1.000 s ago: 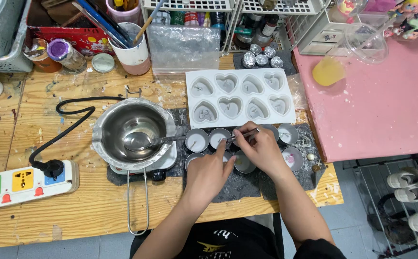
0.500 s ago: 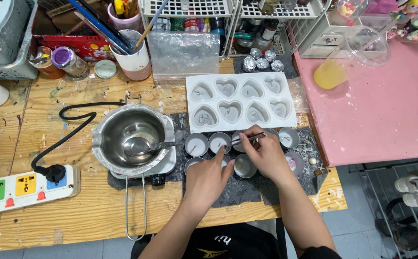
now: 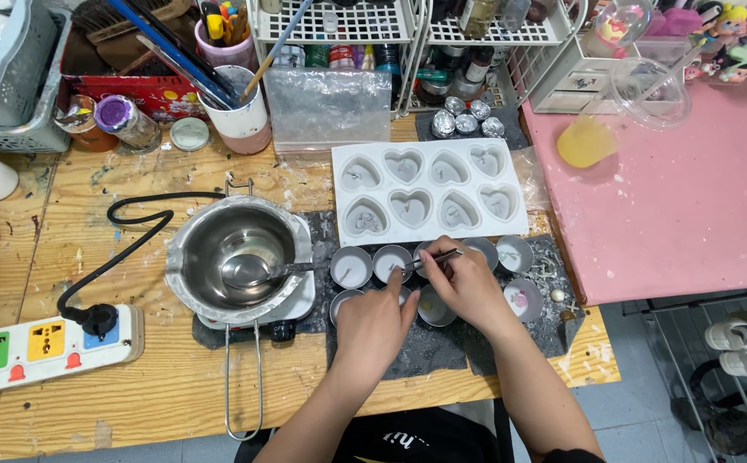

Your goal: Preparing candle molds by placing wicks and decorative items into cups and heart-shaped molds.

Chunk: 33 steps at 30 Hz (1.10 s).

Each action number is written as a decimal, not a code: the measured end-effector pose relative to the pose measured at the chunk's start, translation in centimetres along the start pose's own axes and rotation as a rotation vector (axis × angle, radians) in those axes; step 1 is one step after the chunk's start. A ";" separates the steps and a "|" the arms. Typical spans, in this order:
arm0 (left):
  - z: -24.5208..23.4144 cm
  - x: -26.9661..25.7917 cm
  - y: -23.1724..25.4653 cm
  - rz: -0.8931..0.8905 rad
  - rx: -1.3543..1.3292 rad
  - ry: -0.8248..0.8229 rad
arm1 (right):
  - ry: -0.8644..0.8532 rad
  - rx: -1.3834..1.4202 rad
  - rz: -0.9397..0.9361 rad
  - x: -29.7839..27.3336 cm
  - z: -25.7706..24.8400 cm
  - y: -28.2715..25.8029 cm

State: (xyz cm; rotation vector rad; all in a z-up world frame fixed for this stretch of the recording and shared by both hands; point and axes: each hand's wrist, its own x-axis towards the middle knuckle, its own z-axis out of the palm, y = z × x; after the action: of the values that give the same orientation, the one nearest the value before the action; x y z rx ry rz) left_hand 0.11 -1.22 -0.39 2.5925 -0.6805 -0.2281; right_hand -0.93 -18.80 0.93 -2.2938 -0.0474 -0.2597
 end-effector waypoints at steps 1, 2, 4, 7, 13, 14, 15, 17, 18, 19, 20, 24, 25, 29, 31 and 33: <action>0.3 0.1 0.0 0.001 0.000 0.001 | 0.002 -0.001 -0.001 0.0 0.0 0.0; 0.5 0.3 0.0 -0.005 0.031 -0.020 | 0.006 0.004 -0.010 0.0 0.0 0.0; 0.8 0.5 0.2 -0.012 0.063 -0.038 | 0.012 0.009 -0.022 0.0 0.0 0.0; 0.8 0.7 0.6 -0.040 0.076 -0.085 | 0.010 0.007 -0.012 0.0 0.0 -0.1; 1.1 0.8 0.8 -0.062 0.092 -0.100 | -0.016 0.032 0.054 -0.2 0.3 0.2; 1.1 0.8 0.7 -0.059 0.091 -0.089 | -0.016 0.034 0.013 -0.2 0.4 0.3; 1.2 0.8 0.7 -0.055 0.090 -0.079 | -0.015 0.036 -0.028 -0.1 0.5 0.4; 0.7 0.7 0.7 -0.047 0.073 -0.070 | -0.017 0.034 -0.008 -0.2 0.4 0.3; 0.5 0.6 0.7 -0.043 0.054 -0.063 | -0.025 0.032 0.013 -0.3 0.4 0.2; 0.4 0.5 0.7 -0.041 0.054 -0.063 | -0.022 0.032 0.014 -0.3 0.3 0.2; 0.3 0.5 0.8 -0.038 0.055 -0.067 | -0.016 0.052 0.009 -0.3 0.2 0.1; 0.1 0.5 1.0 -0.039 0.059 -0.054 | 0.027 0.075 0.011 -0.4 -0.2 0.2; -0.1 0.5 1.1 -0.037 0.061 -0.053 | 0.030 0.075 0.009 -0.4 -0.3 0.3; -0.2 0.5 1.1 -0.037 0.085 -0.065 | 0.101 0.100 0.069 -0.5 -0.7 0.7; -0.4 0.3 1.0 -0.029 0.072 -0.044 | 0.119 0.102 0.076 -0.5 -0.7 1.4; -0.8 0.0 1.2 -0.027 0.039 -0.017 | 0.219 0.215 -0.012 -0.8 -0.5 2.5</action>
State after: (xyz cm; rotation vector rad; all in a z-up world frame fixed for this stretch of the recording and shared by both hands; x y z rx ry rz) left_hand -0.15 -1.81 0.89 2.6413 -0.6621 -0.2487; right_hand -1.46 -20.75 -0.73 -2.0413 0.0215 -0.4866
